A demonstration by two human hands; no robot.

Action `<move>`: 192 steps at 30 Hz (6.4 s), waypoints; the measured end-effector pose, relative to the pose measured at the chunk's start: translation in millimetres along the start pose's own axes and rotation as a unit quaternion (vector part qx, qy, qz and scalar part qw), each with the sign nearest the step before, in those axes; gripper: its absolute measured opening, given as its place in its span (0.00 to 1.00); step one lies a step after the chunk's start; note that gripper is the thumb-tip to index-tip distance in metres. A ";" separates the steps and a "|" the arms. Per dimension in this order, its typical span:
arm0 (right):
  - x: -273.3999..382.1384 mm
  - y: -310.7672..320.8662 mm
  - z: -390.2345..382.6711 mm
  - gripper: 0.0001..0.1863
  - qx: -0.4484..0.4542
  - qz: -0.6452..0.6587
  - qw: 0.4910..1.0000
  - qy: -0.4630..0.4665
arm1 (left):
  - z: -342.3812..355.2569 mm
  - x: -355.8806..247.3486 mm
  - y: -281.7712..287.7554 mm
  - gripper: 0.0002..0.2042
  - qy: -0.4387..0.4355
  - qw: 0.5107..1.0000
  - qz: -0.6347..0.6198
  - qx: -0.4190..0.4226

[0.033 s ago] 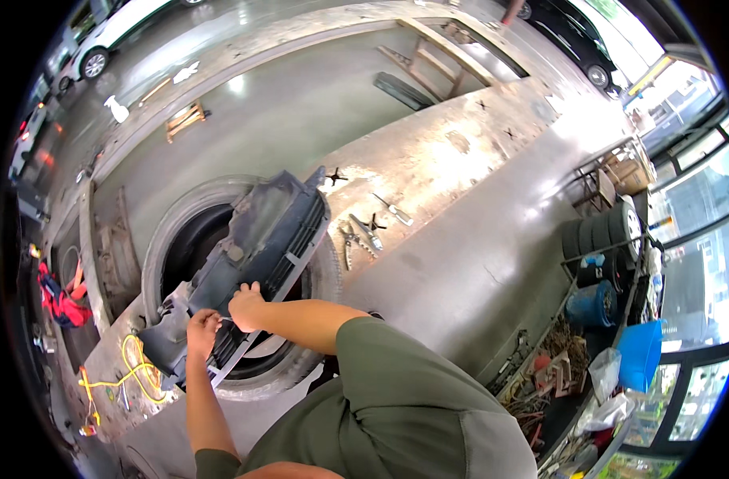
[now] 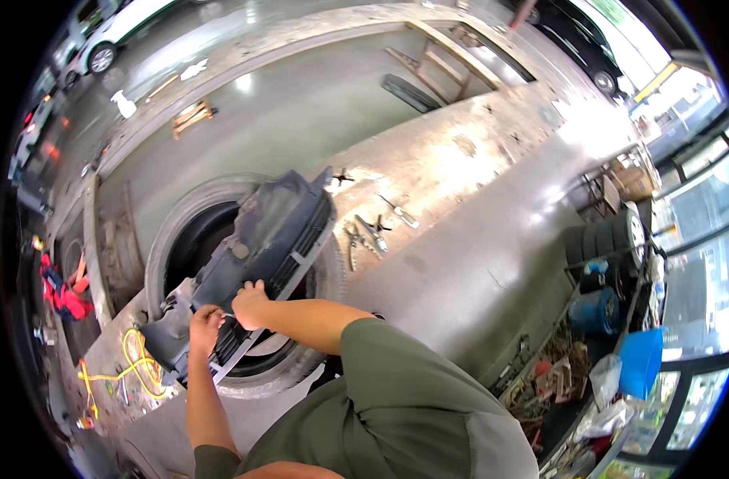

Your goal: The person threads a metal wire through a car grille, inserts the front emblem lock mechanism into place by hand, and secures the assembly to the grille using the wire.

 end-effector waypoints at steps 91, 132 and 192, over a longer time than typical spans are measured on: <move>-455.8 -345.3 -227.7 0.20 -0.056 0.477 0.764 -0.431 | -9.4 33.0 44.2 0.13 0.243 0.963 -0.105 -0.057; -568.6 -223.1 -240.6 0.12 -0.216 0.761 0.476 -0.383 | -104.2 -139.7 -331.9 0.08 0.043 0.983 0.067 -0.163; -86.2 13.3 -65.6 0.19 0.069 0.753 0.655 0.000 | -130.7 -48.4 -61.0 0.15 -0.011 0.883 -0.401 -0.245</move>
Point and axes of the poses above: each hand's wrist, its own z-axis towards the middle knuckle, its own y-axis out of the back of the hand, x = y × z, the point moved 9 cm from there along z, towards the middle knuckle, and after that the axes turned 10 degrees about -z, right-handed, at the moved point
